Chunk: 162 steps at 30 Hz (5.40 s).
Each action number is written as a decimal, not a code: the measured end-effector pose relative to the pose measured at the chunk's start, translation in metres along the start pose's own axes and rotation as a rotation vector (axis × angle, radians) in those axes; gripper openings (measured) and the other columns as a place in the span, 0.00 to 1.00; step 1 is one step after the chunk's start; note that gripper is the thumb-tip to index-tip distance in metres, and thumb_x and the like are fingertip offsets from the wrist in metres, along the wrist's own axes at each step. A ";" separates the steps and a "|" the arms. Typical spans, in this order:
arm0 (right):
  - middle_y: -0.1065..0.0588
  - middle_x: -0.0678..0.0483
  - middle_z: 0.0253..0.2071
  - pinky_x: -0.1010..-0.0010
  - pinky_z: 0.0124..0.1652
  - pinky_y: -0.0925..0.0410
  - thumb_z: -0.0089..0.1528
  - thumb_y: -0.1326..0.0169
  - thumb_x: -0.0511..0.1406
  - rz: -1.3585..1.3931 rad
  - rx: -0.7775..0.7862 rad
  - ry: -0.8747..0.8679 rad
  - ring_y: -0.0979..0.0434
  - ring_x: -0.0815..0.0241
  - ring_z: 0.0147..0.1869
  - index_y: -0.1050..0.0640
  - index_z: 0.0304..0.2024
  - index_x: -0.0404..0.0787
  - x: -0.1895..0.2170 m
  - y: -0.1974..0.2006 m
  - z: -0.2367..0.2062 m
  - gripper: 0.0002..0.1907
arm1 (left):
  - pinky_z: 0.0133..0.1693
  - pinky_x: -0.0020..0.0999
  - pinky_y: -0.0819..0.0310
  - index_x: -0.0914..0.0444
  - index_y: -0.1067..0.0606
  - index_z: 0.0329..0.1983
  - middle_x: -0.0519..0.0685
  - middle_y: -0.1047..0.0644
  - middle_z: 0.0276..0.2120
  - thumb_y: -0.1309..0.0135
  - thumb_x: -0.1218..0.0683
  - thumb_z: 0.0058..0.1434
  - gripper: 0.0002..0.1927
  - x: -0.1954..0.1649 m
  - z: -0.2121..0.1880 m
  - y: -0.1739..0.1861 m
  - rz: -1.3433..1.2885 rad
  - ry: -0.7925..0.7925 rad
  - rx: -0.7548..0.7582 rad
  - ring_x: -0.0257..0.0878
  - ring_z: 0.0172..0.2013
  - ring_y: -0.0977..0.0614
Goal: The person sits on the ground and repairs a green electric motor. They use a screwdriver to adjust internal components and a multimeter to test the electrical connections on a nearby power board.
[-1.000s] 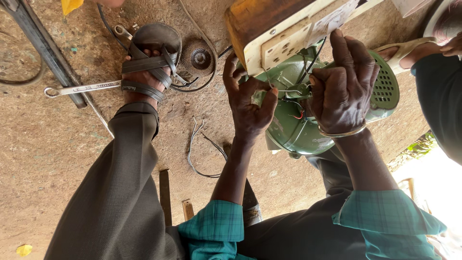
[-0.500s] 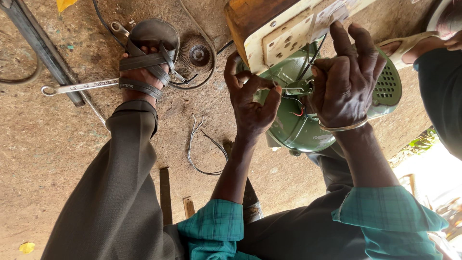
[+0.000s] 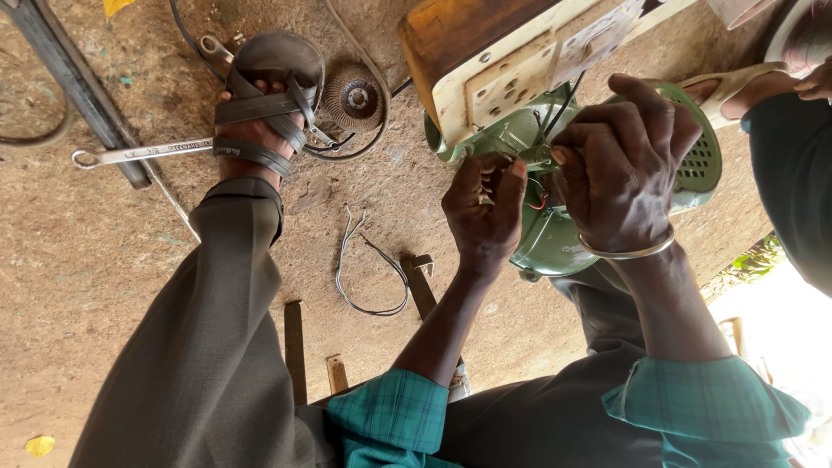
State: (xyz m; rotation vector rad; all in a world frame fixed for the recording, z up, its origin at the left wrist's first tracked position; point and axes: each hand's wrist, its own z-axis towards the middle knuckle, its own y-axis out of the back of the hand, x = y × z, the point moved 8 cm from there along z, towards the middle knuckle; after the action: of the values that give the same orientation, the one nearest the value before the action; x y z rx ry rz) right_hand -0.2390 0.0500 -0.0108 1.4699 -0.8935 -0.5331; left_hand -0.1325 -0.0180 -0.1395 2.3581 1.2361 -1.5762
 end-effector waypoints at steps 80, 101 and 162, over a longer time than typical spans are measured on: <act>0.21 0.49 0.43 0.60 0.57 0.33 0.71 0.39 0.31 0.256 -0.014 -0.155 0.22 0.49 0.54 0.21 0.41 0.36 -0.034 0.015 -0.014 0.05 | 0.27 0.26 0.26 0.61 0.27 0.37 0.48 0.23 0.34 0.49 0.62 0.66 0.02 0.019 -0.005 -0.017 -0.242 0.147 0.120 0.30 0.26 0.24; 0.21 0.48 0.36 0.59 0.54 0.32 0.66 0.39 0.31 0.165 0.010 -0.139 0.24 0.45 0.51 0.17 0.40 0.36 -0.031 0.017 -0.006 0.03 | 0.25 0.24 0.33 0.57 0.30 0.35 0.41 0.27 0.28 0.48 0.57 0.61 0.02 -0.032 -0.011 -0.039 0.005 -0.075 0.383 0.28 0.25 0.29; 0.20 0.54 0.40 0.65 0.48 0.25 0.63 0.38 0.31 0.594 -0.203 -0.270 0.17 0.61 0.44 0.20 0.41 0.40 -0.023 0.040 -0.082 0.04 | 0.23 0.26 0.36 0.59 0.24 0.41 0.41 0.25 0.32 0.42 0.51 0.67 0.07 0.041 -0.123 0.006 -0.266 0.399 -0.263 0.28 0.23 0.29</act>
State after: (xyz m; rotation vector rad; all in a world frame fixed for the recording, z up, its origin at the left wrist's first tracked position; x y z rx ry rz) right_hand -0.1970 0.1216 0.0340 0.8963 -1.3820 -0.3632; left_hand -0.0287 0.0559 -0.1149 2.4836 1.7714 -0.9296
